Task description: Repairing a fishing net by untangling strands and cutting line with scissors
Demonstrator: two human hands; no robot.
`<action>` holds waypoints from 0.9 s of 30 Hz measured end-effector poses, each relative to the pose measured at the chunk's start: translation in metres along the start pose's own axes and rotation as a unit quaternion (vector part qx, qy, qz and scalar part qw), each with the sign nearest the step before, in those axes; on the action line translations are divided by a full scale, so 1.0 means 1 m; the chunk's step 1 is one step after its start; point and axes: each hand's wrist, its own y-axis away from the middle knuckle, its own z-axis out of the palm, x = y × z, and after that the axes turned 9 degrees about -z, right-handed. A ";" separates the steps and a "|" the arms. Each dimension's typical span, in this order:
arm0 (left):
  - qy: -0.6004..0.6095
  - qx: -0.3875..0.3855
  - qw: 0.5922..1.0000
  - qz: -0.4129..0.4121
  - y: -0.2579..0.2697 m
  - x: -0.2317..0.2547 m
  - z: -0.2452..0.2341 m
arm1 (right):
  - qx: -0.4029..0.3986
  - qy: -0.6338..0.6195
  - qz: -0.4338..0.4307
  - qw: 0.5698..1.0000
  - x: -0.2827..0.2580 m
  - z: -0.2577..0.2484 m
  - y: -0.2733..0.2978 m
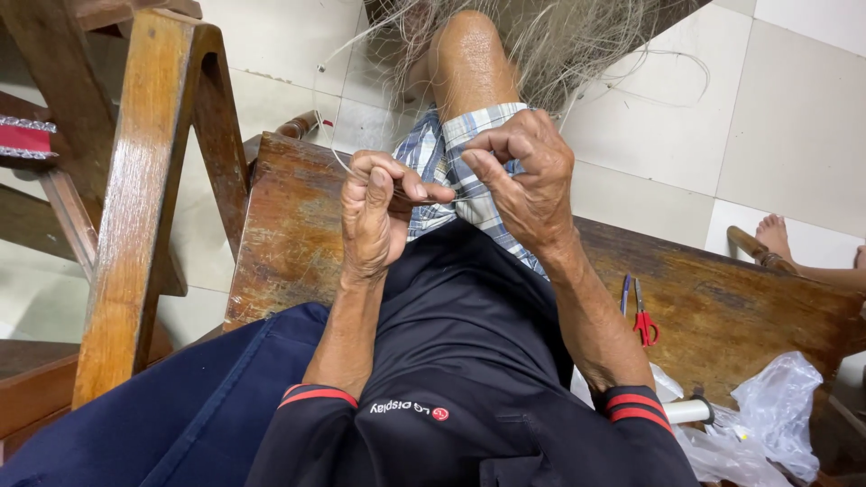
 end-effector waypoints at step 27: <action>-0.003 0.008 1.000 0.008 0.001 0.004 0.000 | 0.097 0.128 0.201 0.966 0.052 -0.108 0.161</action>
